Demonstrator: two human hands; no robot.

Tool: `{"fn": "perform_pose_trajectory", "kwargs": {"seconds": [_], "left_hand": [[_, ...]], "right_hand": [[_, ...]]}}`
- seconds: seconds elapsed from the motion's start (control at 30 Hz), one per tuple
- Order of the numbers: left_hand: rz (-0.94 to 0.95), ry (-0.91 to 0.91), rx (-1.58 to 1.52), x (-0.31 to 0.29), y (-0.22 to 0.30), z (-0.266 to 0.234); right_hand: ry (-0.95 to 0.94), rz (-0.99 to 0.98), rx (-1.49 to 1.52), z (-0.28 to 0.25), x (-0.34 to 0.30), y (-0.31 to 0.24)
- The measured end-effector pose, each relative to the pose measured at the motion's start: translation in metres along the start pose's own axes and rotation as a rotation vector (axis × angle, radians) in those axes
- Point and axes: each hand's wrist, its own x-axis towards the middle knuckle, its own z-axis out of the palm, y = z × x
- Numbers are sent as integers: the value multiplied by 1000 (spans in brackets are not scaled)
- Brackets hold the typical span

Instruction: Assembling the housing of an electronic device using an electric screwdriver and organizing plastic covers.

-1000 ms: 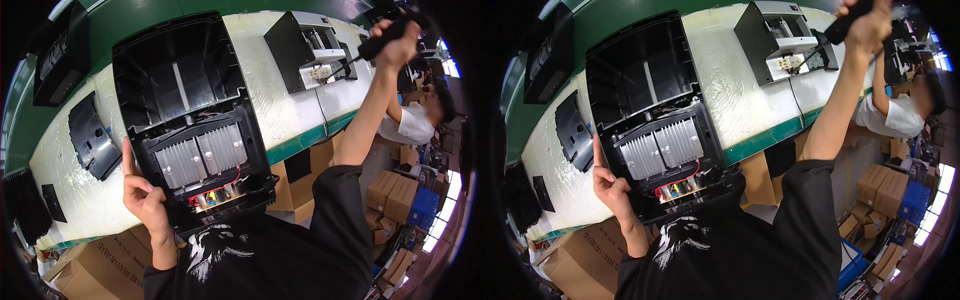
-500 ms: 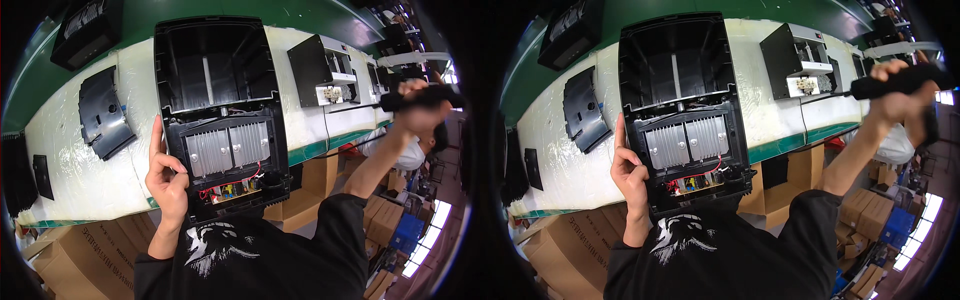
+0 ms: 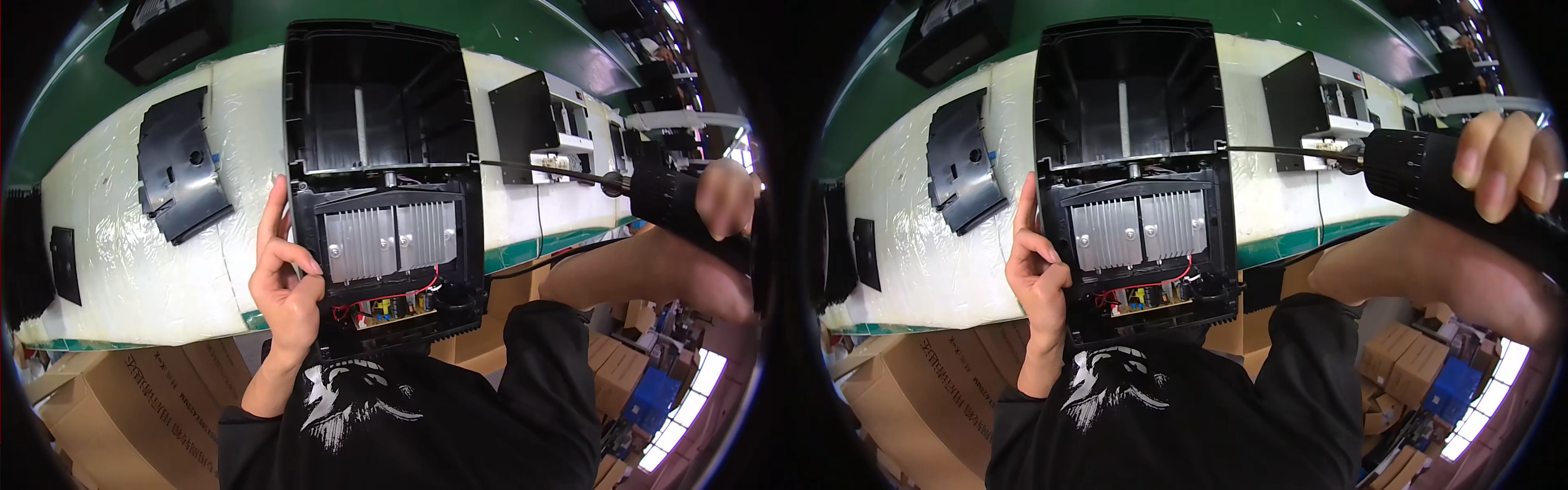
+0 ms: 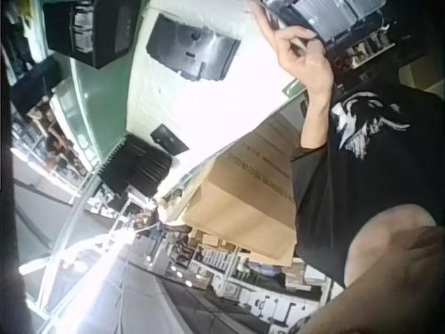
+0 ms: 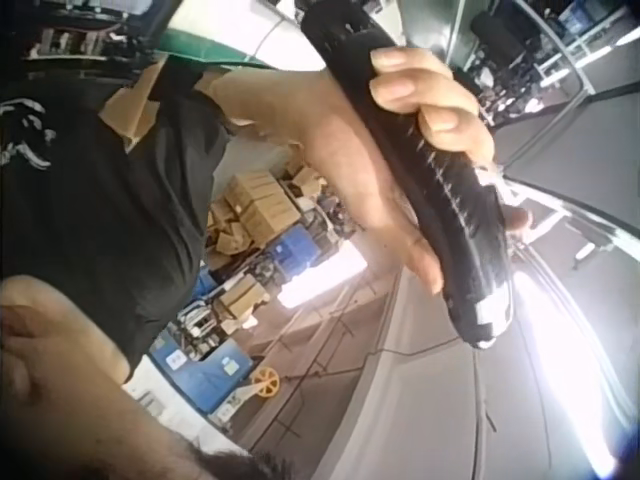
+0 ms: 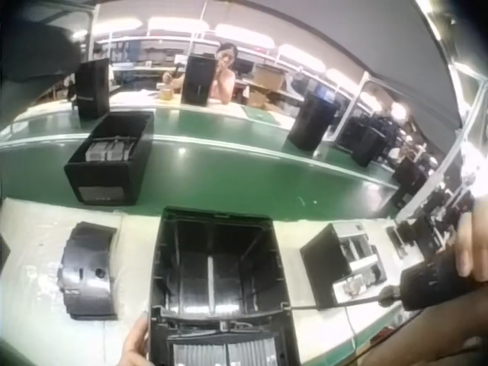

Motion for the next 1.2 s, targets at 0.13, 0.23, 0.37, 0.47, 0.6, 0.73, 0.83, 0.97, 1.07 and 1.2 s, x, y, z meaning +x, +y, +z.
{"fn": "perform_pose_trajectory", "kwargs": {"seconds": [0.13, 0.23, 0.37, 0.47, 0.6, 0.73, 0.83, 0.97, 1.07, 1.2], "left_hand": [[-4, 5, -12, 0, -1, -2], [-2, -11, 35, 1, 0, -2], [-14, 12, 32, 2, 3, 1], [-19, 15, 43, 1, 4, 1], [-58, 25, 71, 1, 3, 1], [-77, 30, 53, 0, 5, 2], [-89, 37, 95, 0, 5, 3], [-69, 32, 108, -1, 3, 3], [-76, 19, 121, 0, 2, 1], [-64, 11, 164, -1, 4, 3]], "right_hand": [[-10, 52, 29, 0, -10, 20], [-7, 112, 25, 5, -17, 34], [5, 201, 2, 9, -30, 51], [21, 246, 1, 14, -41, 63], [292, 221, 139, 26, -60, 76], [370, 190, 170, 28, -65, 83], [325, 177, 131, 27, -70, 85], [334, 195, 161, 30, -74, 86], [303, 223, 241, 27, -72, 88], [225, 253, 424, 20, -72, 91]]}}
